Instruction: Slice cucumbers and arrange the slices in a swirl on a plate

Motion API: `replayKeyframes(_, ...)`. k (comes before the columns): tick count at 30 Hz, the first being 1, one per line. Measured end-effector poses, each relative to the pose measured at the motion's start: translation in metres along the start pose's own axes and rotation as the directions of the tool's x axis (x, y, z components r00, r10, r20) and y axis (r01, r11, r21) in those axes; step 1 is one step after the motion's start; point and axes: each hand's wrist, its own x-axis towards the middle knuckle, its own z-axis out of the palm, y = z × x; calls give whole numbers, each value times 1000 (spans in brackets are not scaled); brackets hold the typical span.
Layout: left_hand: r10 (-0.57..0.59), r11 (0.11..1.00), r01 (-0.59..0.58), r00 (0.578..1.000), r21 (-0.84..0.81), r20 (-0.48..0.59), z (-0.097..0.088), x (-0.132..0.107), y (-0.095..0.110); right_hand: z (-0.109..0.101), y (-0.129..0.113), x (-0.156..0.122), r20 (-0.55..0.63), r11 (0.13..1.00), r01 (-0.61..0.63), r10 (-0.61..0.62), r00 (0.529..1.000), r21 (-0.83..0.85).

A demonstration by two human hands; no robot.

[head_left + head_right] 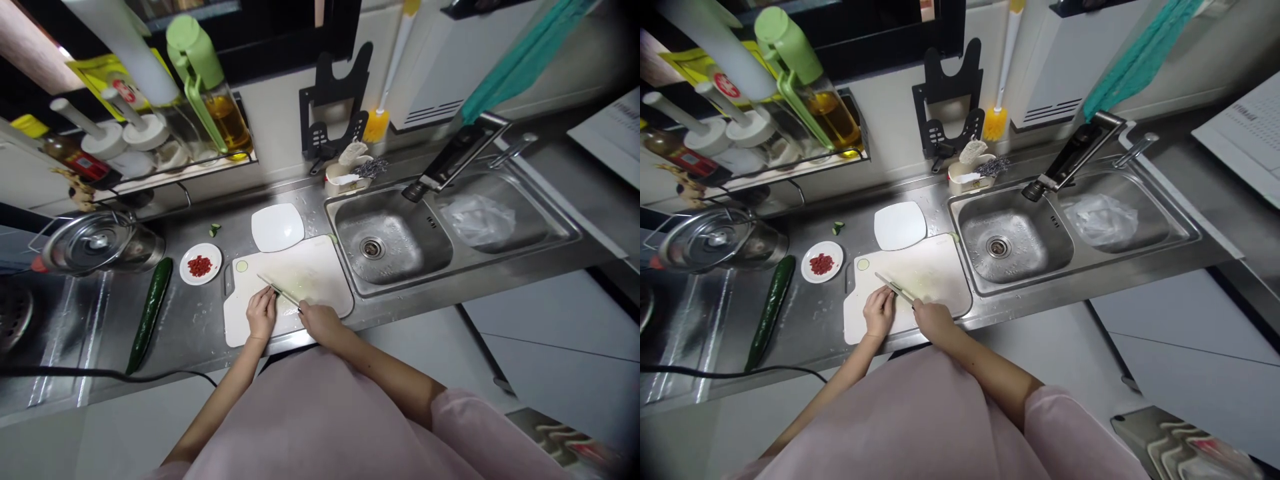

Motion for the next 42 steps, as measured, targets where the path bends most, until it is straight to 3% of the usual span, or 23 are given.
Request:
replayKeyframes(23, 77, 997, -77, 997, -6, -1, -1, 2, 0, 5, 9, 22, -67, 996, 84, -83, 994, 5)
replayKeyframes(42, 51, 999, -52, 998, 6, 30, -3, 6, 4, 8, 15, 40, -118, 989, 144, -139, 983, 31)
